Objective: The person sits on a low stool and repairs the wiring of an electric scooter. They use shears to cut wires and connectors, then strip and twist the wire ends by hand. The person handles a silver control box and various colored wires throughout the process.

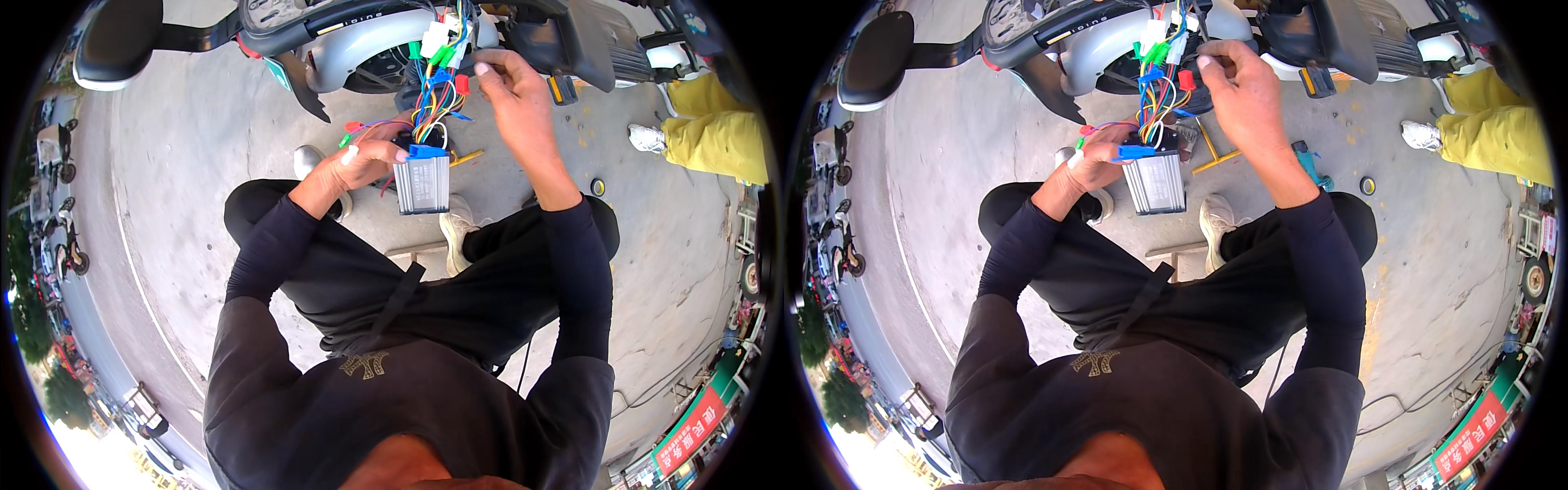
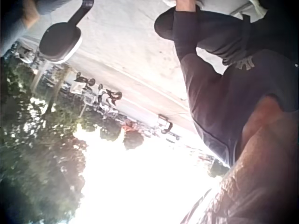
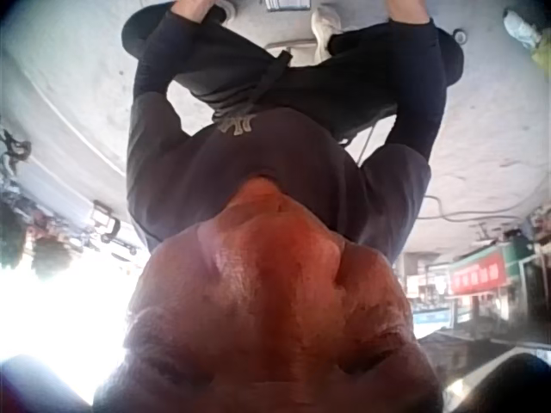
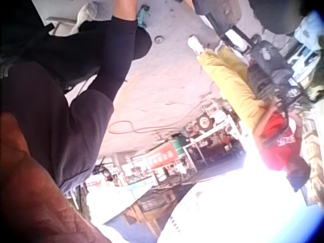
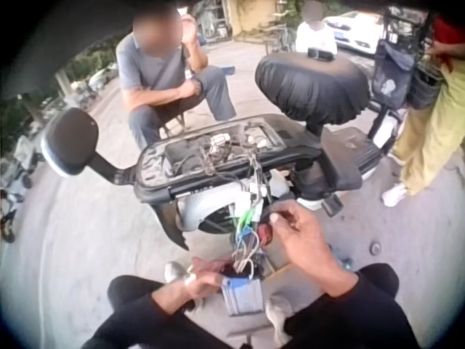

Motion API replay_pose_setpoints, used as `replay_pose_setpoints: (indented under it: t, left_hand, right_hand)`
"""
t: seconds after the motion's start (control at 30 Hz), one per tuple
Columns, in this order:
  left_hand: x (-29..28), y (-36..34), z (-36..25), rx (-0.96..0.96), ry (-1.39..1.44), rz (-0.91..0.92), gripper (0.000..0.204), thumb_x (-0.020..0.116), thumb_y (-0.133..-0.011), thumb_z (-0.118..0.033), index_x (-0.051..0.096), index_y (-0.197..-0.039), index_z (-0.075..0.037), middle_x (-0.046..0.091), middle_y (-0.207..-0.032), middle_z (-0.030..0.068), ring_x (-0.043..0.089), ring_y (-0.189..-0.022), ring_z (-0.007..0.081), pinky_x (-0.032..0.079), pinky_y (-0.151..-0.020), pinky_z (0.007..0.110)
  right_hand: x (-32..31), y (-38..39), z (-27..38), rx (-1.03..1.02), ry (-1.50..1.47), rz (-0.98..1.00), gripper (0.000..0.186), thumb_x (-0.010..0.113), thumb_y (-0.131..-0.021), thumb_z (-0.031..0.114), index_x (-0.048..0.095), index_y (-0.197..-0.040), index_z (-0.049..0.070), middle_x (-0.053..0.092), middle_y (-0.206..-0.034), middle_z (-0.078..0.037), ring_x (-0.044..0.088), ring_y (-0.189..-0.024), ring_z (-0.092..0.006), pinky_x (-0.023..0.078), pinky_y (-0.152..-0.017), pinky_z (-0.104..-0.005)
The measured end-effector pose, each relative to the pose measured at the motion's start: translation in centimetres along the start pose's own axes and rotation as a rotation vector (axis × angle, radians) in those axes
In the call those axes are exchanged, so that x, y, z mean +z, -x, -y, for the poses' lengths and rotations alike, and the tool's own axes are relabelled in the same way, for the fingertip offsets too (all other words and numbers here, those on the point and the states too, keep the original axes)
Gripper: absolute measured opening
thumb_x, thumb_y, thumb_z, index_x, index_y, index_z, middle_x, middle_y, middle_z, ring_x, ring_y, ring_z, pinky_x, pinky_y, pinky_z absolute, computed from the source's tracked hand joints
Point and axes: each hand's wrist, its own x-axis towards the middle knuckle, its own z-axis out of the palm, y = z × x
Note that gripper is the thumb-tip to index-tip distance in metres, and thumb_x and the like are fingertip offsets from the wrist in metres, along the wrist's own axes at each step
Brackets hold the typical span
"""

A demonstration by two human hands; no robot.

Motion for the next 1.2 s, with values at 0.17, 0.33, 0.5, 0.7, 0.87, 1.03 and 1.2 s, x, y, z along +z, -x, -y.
replay_pose_setpoints:
  t: [0.17,0.33,0.5,0.7,0.87,1.03,1.2]
  left_hand:
    - [0.9,0.5,-0.1,0.038,-0.258,-0.153,0.089,0.077,-0.073,-0.031,0.038,-0.147,0.002,0.049,-0.139,0.0133,0.043,-0.13,0.0221,0.033,-0.11,0.033]
    - [1.2,0.8,0.1,0.16,-0.506,-0.277,0.084,0.081,-0.074,-0.033,0.044,-0.14,0.002,0.054,-0.13,0.0113,0.048,-0.123,0.0203,0.037,-0.107,0.034]
    - [1.4,1.1,0.5,0.275,-0.488,-0.348,0.081,0.088,-0.073,-0.02,0.045,-0.138,0.003,0.055,-0.127,0.0133,0.051,-0.121,0.0209,0.038,-0.107,0.035]
    - [1.4,1.9,0.5,0.359,-0.755,-0.499,0.079,0.087,-0.071,-0.027,0.048,-0.135,-0.001,0.057,-0.124,0.0132,0.053,-0.118,0.0246,0.041,-0.103,0.04]
    - [2.0,2.0,0.2,0.448,-0.8,-0.561,0.071,0.087,-0.069,-0.026,0.053,-0.127,-0.004,0.054,-0.124,0.0131,0.052,-0.12,0.0271,0.041,-0.104,0.041]
    - [1.9,2.0,0.7,0.478,-0.886,-0.603,0.076,0.089,-0.066,-0.024,0.05,-0.128,-0.006,0.055,-0.119,0.0093,0.053,-0.113,0.0235,0.041,-0.099,0.039]
    - [1.9,1.7,0.8,0.552,-0.975,-0.634,0.079,0.093,-0.063,-0.027,0.049,-0.126,-0.008,0.053,-0.12,0.0079,0.053,-0.111,0.0221,0.044,-0.094,0.037]
  right_hand:
    - [-1.2,0.9,2.4,0.121,-0.139,0.017,0.024,0.063,-0.098,0.02,0.067,-0.107,-0.002,0.064,-0.081,0.0,0.054,-0.068,-0.0061,0.045,-0.063,-0.0219]
    - [-1.3,0.9,2.9,0.227,-0.081,0.175,0.027,0.056,-0.102,0.024,0.065,-0.112,0.001,0.069,-0.097,-0.003,0.062,-0.08,-0.0102,0.048,-0.071,-0.0238]
    - [0.1,1.3,3.1,0.344,-0.132,0.231,0.026,0.051,-0.103,0.02,0.063,-0.117,0.002,0.071,-0.102,-0.005,0.068,-0.09,-0.0133,0.052,-0.075,-0.027]
    - [0.6,1.6,3.2,0.382,-0.195,0.279,0.025,0.047,-0.104,0.016,0.061,-0.121,0.003,0.07,-0.108,-0.006,0.068,-0.095,-0.0137,0.052,-0.075,-0.0277]
    - [0.5,1.7,3.6,0.373,-0.215,0.241,0.026,0.048,-0.103,0.016,0.06,-0.122,0.003,0.07,-0.109,-0.006,0.068,-0.097,-0.0133,0.051,-0.077,-0.0276]
    - [0.1,1.7,3.8,0.283,-0.188,0.102,0.025,0.052,-0.102,0.016,0.061,-0.121,0.003,0.07,-0.109,-0.006,0.066,-0.096,-0.0131,0.05,-0.075,-0.0274]
    - [-0.7,1.4,3.8,0.168,-0.212,-0.093,0.02,0.057,-0.101,0.017,0.063,-0.115,0.003,0.066,-0.089,-0.002,0.059,-0.08,-0.0085,0.048,-0.068,-0.0233]
